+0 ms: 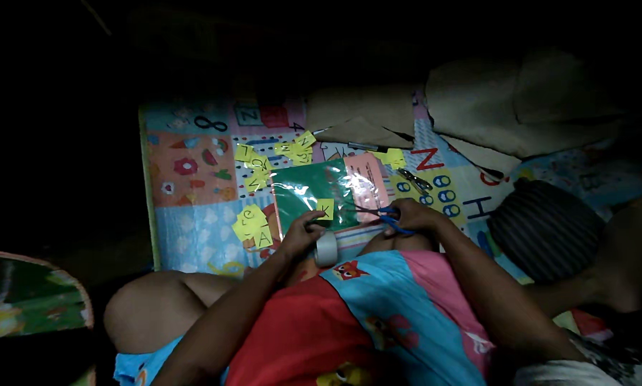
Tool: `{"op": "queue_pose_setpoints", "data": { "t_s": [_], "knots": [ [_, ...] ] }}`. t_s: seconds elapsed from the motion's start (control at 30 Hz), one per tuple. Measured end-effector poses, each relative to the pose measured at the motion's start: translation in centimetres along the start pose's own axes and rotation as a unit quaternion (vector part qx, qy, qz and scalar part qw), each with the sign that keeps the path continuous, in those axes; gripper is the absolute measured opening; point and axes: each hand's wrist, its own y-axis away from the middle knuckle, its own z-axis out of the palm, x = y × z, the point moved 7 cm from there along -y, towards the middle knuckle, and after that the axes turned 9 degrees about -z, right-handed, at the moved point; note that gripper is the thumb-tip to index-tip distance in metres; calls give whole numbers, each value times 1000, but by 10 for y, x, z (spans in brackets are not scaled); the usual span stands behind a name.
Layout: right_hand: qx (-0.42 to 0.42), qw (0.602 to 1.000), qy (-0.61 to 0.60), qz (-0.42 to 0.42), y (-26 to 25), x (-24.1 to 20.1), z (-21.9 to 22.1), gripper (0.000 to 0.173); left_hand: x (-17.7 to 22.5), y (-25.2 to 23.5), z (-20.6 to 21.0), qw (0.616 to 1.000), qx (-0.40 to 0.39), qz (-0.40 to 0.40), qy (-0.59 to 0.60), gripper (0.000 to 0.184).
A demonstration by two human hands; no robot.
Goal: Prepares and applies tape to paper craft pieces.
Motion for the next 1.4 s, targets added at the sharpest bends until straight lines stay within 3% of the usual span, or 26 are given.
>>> {"op": "queue_pose_setpoints", "data": {
  "t_s": [0.23,0.5,1.1,1.4],
  "knots": [
    [-87,995,30,-33,-18,-5,31,51,-4,2,-2,999,12,-13,29,48],
    [-122,990,20,-70,-36,-3,44,43,-9,1,-4,995,29,-21,88,45],
    [-102,981,7,-165,-56,-7,57,31,-3,4,3,998,19,1,53,43],
    [-93,981,18,-169,-58,-8,57,30,-3,3,2,998,21,10,52,43]
  ]
}}
